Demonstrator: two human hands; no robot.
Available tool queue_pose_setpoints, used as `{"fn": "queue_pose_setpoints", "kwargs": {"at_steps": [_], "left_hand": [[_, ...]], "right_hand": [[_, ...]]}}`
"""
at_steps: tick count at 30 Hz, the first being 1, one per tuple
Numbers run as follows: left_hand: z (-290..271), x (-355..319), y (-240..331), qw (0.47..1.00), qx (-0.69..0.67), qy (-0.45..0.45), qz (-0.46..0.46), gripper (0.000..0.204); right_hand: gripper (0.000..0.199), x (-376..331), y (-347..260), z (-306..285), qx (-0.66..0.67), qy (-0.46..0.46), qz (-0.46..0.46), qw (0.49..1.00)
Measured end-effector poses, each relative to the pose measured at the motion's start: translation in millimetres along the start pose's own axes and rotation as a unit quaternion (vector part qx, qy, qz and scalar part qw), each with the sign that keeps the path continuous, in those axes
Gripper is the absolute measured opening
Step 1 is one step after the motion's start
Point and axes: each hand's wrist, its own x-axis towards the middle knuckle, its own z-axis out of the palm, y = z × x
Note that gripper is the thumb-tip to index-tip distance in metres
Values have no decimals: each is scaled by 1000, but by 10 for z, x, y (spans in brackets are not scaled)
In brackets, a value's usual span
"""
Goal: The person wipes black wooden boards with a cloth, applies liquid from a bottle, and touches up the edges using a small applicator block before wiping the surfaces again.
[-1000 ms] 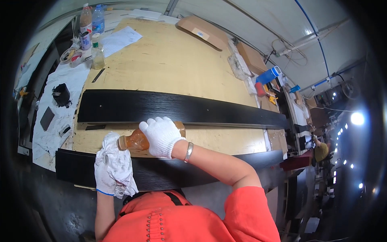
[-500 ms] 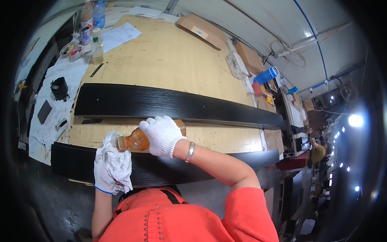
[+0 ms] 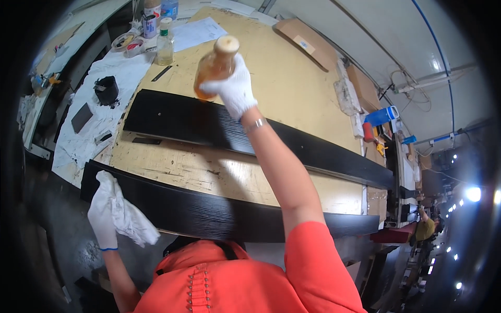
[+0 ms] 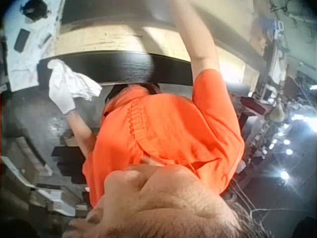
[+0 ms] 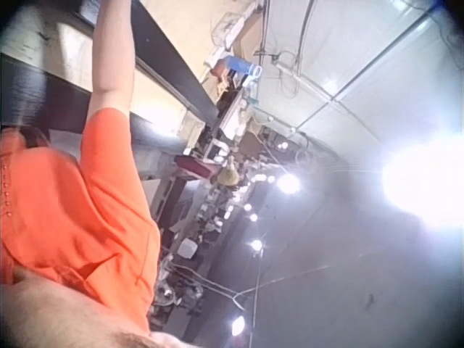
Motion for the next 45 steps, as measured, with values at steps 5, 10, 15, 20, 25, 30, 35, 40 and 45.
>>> {"fn": "queue_pose_setpoints", "kwargs": {"at_steps": [5,10,15,20,25,30,35,40,45], "left_hand": [[445,-84,-318,722,597,-97,336,38],[-3,355,-393,773,601,55,194,29],[798,-196,-337,753,535,-123,364,31],[354,-21,-594,834,487,-99,240,26],[1854,-840,-403,727,439,-338,406,40],[2626,-1191,-403,625,380,-540,416,55],[3540,-1756,-379,537,322,-587,513,57],[3819,-2033,-371,502,315,-612,524,53],[4736,-3029,-509,543,336,-602,479,53]], "right_hand": [[81,607,789,383,-2,103,67,992],[82,675,1206,450,-84,108,80,987],[81,710,1215,355,-151,28,85,984],[44,-521,444,-168,-302,28,-175,937],[37,-2958,257,-790,-342,-110,-48,932],[45,-4418,187,-1161,-437,-12,140,888],[53,-5092,222,-1929,-496,80,181,845],[55,-5512,164,-3151,-545,141,245,789],[60,-5886,498,-4036,-512,152,179,827]]}}
